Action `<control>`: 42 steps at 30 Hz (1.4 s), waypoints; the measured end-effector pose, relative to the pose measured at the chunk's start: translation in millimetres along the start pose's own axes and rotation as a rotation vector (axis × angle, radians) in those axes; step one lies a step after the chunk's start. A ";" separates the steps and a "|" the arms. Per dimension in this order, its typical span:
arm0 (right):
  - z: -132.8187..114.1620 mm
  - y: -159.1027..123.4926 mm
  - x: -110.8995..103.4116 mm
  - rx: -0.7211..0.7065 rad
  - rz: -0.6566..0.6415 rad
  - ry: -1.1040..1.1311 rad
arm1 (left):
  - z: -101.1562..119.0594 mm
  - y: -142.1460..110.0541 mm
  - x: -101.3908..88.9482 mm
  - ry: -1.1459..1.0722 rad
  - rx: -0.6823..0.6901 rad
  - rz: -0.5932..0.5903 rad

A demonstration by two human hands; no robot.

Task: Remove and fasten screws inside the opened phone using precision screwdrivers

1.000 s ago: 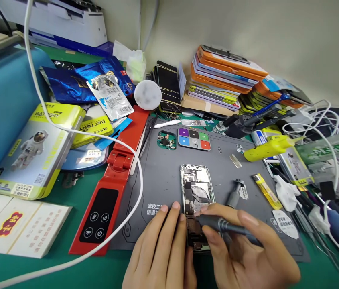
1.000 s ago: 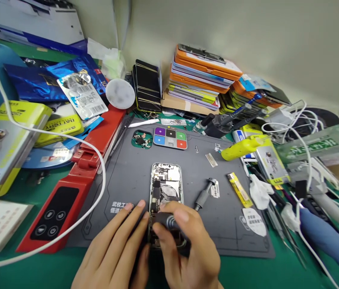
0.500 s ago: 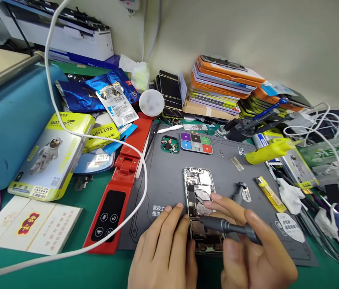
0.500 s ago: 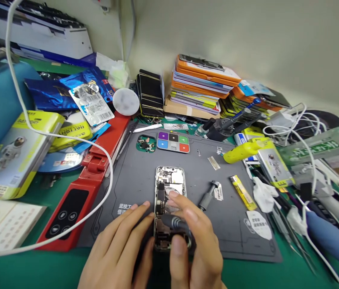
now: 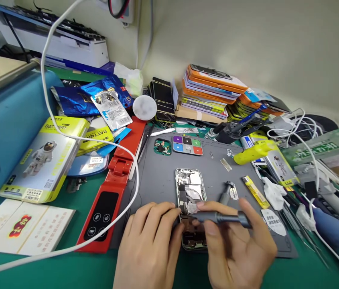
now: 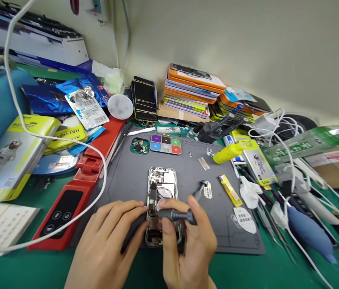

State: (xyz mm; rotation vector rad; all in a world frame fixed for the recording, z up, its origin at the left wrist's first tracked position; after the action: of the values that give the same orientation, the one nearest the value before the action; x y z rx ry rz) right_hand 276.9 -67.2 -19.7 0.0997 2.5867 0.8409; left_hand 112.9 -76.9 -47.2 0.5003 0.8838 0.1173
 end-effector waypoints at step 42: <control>-0.4 6.5 2.8 0.018 0.032 -0.056 | 7.5 0.8 -2.2 -0.035 -0.035 0.102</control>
State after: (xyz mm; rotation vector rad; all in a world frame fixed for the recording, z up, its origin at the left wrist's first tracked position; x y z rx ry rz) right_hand 273.9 -61.5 -16.6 0.1688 2.5469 0.8142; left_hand 117.3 -79.6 -41.3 0.5133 0.8211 0.2164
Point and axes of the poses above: each hand's wrist, its own y-axis towards the middle knuckle, its own x-axis out of the palm, z = x × y, the point moved 3 cm from there along y, towards the middle knuckle, and after that the axes turned 5 degrees about y, right-handed, at the moved point
